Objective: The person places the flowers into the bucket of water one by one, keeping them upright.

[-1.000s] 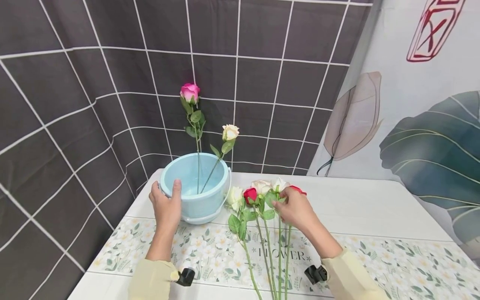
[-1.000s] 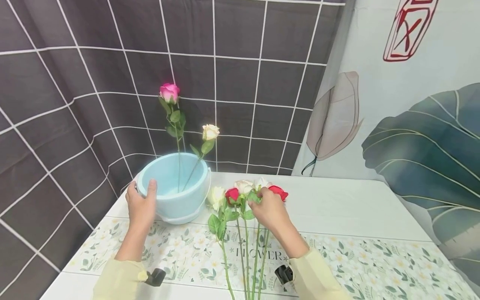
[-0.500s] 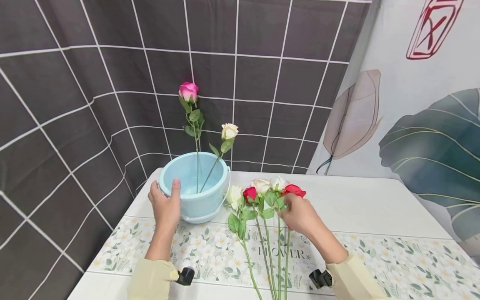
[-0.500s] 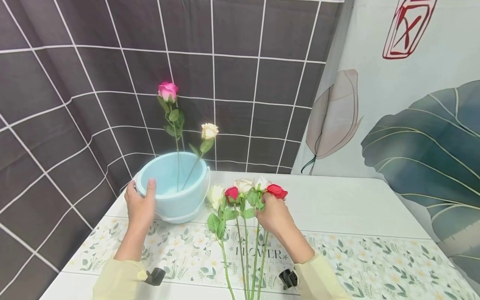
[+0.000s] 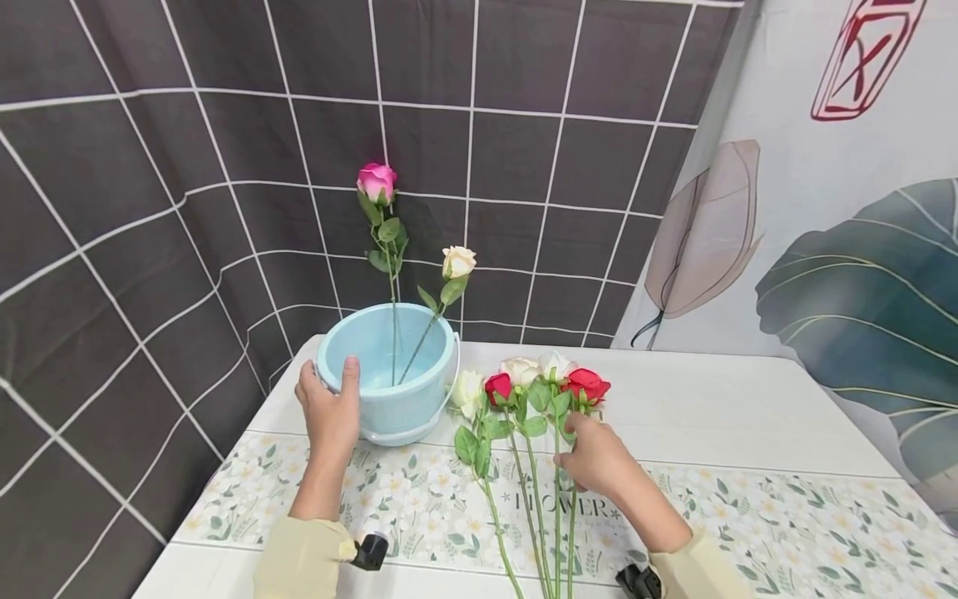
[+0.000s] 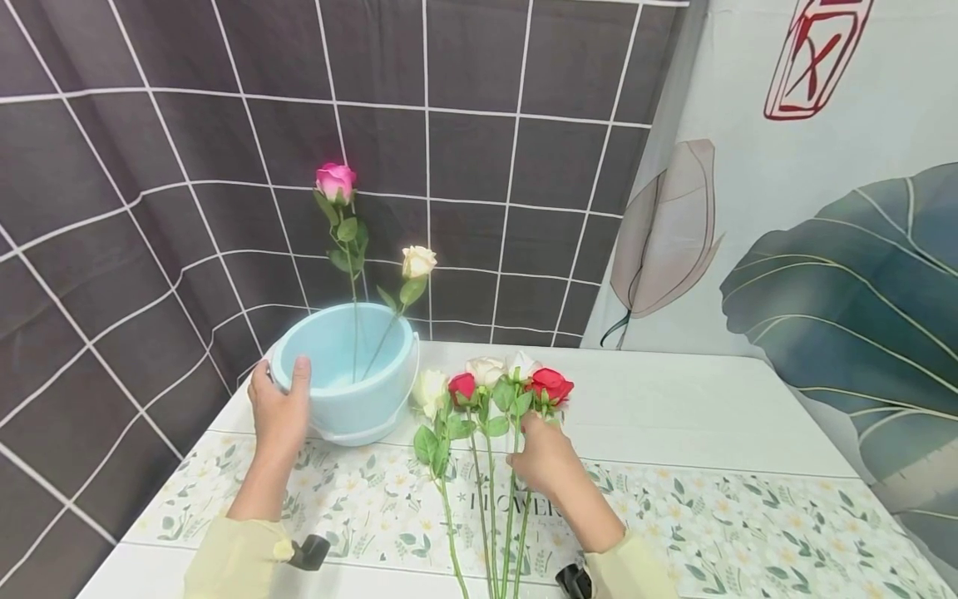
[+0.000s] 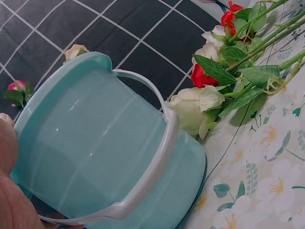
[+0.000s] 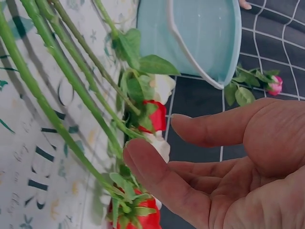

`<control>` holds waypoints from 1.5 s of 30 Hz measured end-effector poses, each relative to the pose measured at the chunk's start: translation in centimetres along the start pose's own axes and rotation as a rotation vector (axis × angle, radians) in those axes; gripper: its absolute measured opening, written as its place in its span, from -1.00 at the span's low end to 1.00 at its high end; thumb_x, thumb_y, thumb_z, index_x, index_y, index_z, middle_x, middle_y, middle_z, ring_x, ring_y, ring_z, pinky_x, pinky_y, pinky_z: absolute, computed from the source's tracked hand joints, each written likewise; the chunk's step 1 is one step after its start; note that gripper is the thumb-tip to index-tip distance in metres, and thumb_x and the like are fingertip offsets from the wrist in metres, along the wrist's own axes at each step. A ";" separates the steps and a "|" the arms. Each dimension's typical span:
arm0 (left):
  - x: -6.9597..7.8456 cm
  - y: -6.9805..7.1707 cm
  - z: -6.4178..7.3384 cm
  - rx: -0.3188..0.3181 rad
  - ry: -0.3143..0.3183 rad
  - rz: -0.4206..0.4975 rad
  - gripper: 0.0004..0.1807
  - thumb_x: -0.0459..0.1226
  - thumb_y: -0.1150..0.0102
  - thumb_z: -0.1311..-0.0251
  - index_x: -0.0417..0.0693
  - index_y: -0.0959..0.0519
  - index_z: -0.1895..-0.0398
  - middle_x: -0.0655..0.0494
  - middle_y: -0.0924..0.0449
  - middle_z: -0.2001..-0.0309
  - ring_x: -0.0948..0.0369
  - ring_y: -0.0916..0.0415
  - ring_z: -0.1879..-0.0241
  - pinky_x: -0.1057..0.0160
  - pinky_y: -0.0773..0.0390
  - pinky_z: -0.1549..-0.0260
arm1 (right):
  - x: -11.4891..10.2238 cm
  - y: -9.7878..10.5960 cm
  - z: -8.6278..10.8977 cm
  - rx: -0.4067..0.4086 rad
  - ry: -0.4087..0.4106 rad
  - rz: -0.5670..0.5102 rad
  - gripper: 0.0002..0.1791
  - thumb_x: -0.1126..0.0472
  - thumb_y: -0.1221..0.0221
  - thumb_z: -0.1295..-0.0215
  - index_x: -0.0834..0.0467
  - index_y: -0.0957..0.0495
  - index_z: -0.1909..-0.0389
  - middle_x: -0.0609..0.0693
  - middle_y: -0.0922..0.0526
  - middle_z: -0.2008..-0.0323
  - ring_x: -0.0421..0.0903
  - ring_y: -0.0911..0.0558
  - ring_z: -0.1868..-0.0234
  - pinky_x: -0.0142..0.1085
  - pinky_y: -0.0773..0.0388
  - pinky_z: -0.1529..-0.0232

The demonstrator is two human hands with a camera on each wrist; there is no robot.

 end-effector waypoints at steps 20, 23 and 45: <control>0.0 0.1 0.0 0.002 0.011 -0.009 0.04 0.36 0.25 -0.24 -0.02 0.36 -0.53 -0.20 0.19 -0.43 -0.22 0.11 -0.43 -0.19 0.09 -0.40 | 2.2 -2.0 1.5 -0.008 -0.068 0.003 -0.37 0.42 -0.29 -0.13 0.40 -0.30 -0.23 0.04 -0.51 0.73 -0.10 -0.49 0.78 -0.29 -0.41 0.57; -0.1 0.2 0.0 0.003 0.021 -0.011 0.04 0.36 0.25 -0.24 -0.02 0.36 -0.53 -0.21 0.19 -0.43 -0.23 0.11 -0.43 -0.20 0.09 -0.39 | 2.7 -2.3 1.6 0.002 -0.081 0.011 -0.24 0.47 -0.27 -0.08 0.42 -0.17 -0.32 0.03 -0.50 0.72 -0.12 -0.49 0.76 -0.25 -0.47 0.49; 0.0 0.1 -0.1 0.003 0.013 -0.007 0.04 0.35 0.24 -0.25 -0.02 0.36 -0.53 -0.21 0.18 -0.42 -0.21 0.10 -0.43 -0.20 0.07 -0.39 | 3.9 -4.5 2.1 0.000 -0.127 0.011 -0.06 0.50 -0.27 -0.04 0.53 0.07 -0.38 0.21 -0.57 0.43 -0.08 -0.52 0.64 -0.21 -0.51 0.51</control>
Point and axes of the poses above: each hand's wrist, its own z-axis away from the middle knuckle, its own y-axis out of the back of the hand, x = y × z, the point moved 10 cm from there along -z, towards the middle knuckle
